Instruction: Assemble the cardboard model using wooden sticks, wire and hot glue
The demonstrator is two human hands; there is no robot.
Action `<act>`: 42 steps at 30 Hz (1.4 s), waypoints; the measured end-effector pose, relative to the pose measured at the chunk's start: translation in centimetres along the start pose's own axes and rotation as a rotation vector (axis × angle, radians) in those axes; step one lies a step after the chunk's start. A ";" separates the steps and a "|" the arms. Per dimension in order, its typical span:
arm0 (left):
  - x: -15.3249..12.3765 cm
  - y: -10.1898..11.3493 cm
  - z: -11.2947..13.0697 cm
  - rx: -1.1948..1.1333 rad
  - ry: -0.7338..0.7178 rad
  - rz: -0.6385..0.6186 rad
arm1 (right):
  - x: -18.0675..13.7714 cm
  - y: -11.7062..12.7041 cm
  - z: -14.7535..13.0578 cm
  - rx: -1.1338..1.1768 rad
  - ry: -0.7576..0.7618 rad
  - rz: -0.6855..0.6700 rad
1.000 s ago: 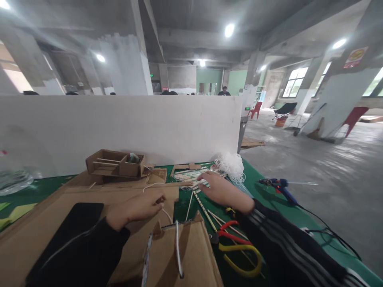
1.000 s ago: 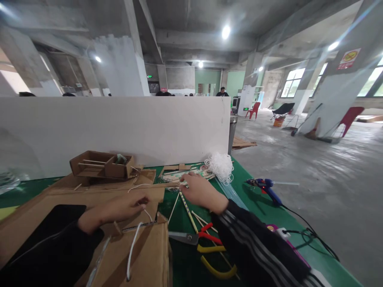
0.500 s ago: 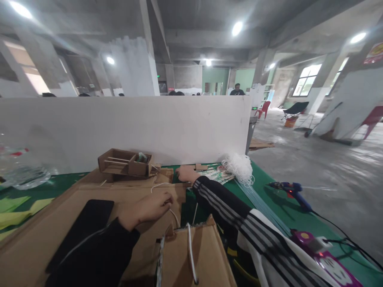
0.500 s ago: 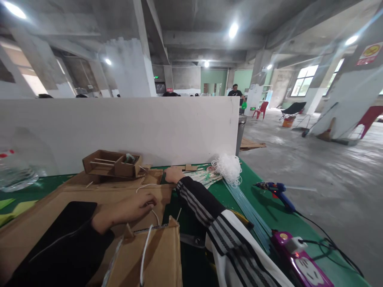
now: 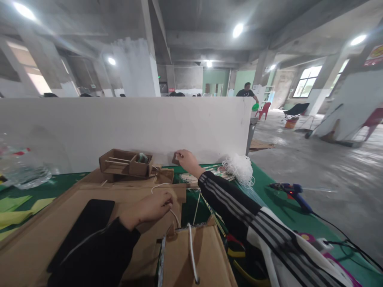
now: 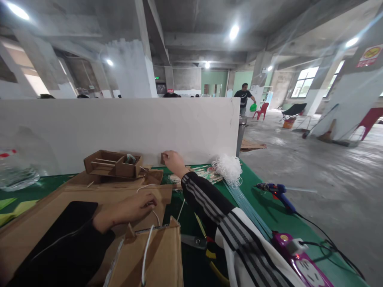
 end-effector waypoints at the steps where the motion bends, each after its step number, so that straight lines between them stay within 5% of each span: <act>1: -0.1 0.2 0.2 -0.019 -0.006 0.006 | 0.5 1.1 -0.3 0.053 0.007 0.042; 8: -1.3 4.3 3.0 -0.216 -0.048 0.100 | 2.6 9.4 -2.7 0.371 0.005 0.243; 14: -2.8 9.7 2.3 -0.371 0.086 0.553 | -0.6 13.9 -6.5 0.529 -0.002 0.073; 17: -3.2 9.8 3.1 -0.444 0.085 0.610 | -4.2 13.9 -8.1 0.554 -0.007 -0.089; 26: -2.5 6.4 8.9 -0.499 -0.095 0.274 | -12.6 11.5 -7.9 0.585 -0.057 -0.263; 42: -1.6 3.9 8.1 -0.556 -0.096 0.289 | -15.8 9.2 -7.2 0.592 0.024 -0.456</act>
Point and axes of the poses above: each hand's wrist, its own x-axis towards the middle knuckle, its own y-axis out of the back of the hand, z = x × y, the point moved 7 cm from there along x, towards the middle knuckle
